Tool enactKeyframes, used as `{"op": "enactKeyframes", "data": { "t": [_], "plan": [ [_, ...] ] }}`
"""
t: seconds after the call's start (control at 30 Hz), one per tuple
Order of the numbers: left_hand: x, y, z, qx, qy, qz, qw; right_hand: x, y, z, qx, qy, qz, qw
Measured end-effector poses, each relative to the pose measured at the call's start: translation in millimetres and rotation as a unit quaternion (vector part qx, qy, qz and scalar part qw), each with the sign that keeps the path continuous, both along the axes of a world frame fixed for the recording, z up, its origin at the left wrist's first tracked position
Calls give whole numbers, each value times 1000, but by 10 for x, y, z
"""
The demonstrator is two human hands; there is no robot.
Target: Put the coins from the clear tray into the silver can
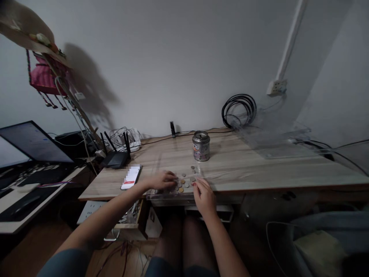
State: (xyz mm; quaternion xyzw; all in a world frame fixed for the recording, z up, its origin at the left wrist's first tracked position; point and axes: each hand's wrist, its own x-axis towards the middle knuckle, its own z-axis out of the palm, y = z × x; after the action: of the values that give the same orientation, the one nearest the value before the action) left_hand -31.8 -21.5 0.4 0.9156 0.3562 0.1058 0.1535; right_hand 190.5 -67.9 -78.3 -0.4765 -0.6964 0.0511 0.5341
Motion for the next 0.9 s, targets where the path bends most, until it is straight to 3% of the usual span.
{"op": "enactKeyframes", "data": {
  "t": [0.1,0.23,0.6,0.67,0.8,0.9],
  "plan": [
    [86,-32,-59,42,68,-14,997,9,9,-9,-5,0,2,1000],
    [-24,-91,-32,16,122,-60,991,17,26,-38,1,-3,-1,1000],
    [-307,-94,5,-39,141,-83,986,23,48,-83,9,3,5,1000],
    [-369,-50,31,-36,114,-38,992,18,47,-85,12,13,2,1000],
    [-367,198,0,42,-4,152,988,-4,48,-85,18,29,-7,999],
    [-275,365,-122,28,-58,209,976,-13,53,-78,12,32,-10,999]
  ]
}}
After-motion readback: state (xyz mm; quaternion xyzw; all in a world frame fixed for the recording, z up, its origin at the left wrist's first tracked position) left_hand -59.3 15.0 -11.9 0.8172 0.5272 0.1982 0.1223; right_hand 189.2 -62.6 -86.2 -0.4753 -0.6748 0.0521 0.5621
